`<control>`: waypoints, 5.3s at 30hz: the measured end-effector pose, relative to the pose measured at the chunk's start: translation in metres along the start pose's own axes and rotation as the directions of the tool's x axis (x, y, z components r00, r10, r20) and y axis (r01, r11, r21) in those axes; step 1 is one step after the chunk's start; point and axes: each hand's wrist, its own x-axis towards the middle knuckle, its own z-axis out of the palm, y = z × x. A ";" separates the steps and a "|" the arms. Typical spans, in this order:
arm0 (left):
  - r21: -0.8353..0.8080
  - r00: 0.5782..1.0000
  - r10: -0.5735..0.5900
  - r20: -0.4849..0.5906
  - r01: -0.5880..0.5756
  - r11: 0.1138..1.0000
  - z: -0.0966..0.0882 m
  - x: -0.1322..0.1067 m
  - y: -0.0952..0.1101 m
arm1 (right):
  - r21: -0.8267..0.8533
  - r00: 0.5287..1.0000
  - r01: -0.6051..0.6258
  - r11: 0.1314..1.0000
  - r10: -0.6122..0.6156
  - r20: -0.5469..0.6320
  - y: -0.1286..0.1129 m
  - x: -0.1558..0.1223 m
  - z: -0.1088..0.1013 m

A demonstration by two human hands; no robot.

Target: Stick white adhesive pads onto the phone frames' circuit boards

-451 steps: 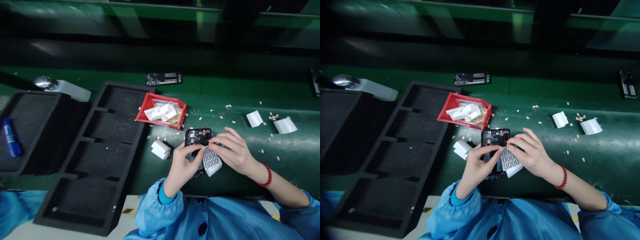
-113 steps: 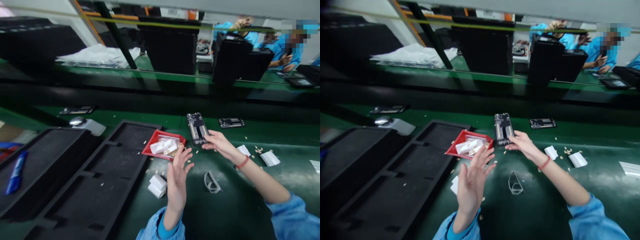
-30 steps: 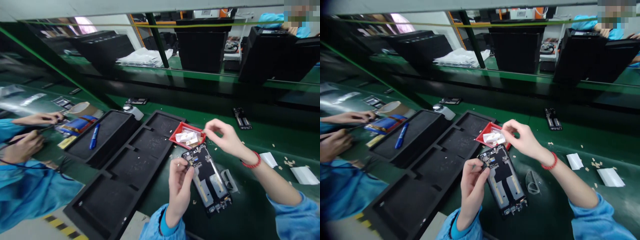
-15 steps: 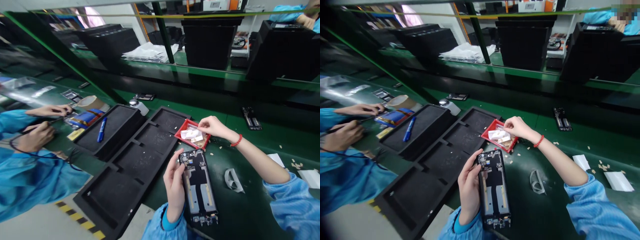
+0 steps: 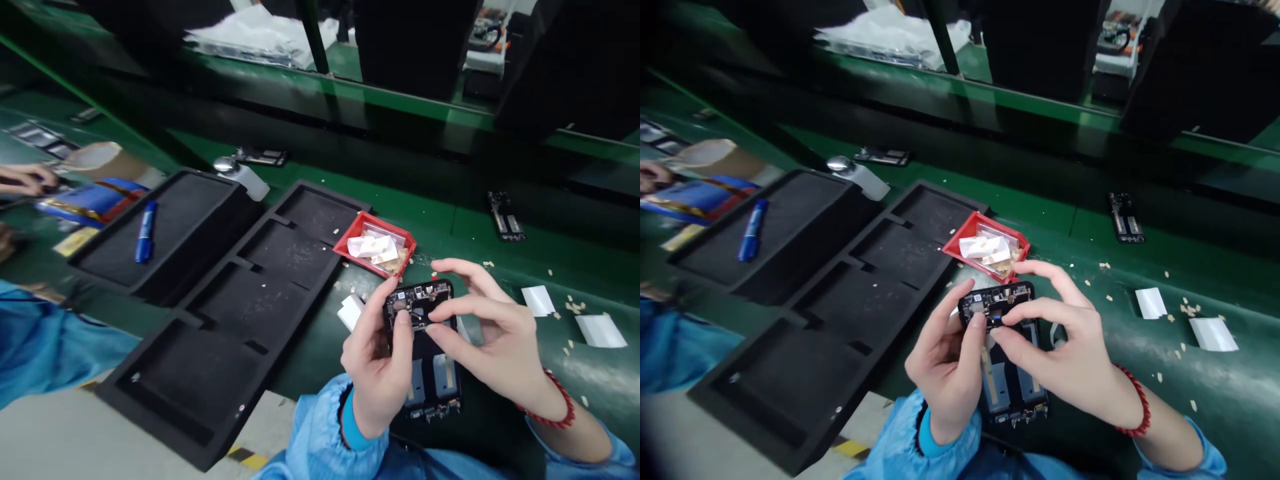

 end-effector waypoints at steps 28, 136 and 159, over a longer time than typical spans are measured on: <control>0.179 0.950 0.232 -0.209 -0.196 0.964 0.014 -0.014 0.015 | 0.099 0.976 -0.035 0.994 0.055 -0.209 -0.013 -0.008 0.016; 0.299 0.748 -0.286 0.599 0.123 0.946 0.013 0.005 -0.024 | -0.352 0.955 0.220 0.910 -0.126 0.270 0.072 -0.037 -0.042; 0.294 0.770 -0.290 0.568 0.139 0.946 0.014 0.001 -0.024 | -0.451 0.944 0.312 0.836 -0.218 0.247 0.072 -0.040 -0.042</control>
